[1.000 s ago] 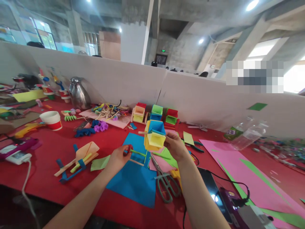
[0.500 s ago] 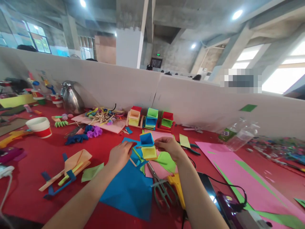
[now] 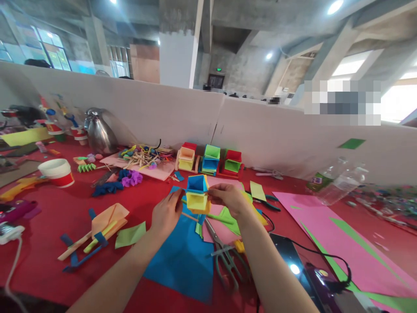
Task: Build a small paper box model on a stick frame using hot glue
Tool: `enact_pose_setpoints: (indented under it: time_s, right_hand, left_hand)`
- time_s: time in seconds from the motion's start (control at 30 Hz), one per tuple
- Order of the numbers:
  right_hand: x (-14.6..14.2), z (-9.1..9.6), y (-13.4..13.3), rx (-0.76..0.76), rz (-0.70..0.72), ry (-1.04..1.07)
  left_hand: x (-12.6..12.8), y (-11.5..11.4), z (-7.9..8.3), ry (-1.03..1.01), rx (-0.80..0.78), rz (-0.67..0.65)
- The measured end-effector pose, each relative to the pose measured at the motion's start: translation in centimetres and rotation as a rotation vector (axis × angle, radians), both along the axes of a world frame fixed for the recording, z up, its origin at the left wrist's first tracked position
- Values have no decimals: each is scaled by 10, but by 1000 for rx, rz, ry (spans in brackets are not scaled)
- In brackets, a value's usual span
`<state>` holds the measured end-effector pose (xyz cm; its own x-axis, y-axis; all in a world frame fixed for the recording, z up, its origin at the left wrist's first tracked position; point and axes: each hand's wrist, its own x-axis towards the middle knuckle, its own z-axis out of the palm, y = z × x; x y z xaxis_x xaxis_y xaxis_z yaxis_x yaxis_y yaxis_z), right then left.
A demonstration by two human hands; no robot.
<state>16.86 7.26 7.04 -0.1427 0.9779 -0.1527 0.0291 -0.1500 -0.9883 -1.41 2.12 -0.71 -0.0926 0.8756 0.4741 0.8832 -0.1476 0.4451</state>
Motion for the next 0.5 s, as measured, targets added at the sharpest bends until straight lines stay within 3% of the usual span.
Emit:
enact_pose_setpoints:
  time_s: [0.23, 0.5]
  right_hand:
    - [-4, -12, -18, -20, -64, 42]
    - [-6, 9, -21, 24, -54, -57]
  left_hand:
    - [4, -5, -5, -50, 37, 4]
    - [7, -8, -4, -64, 78, -11]
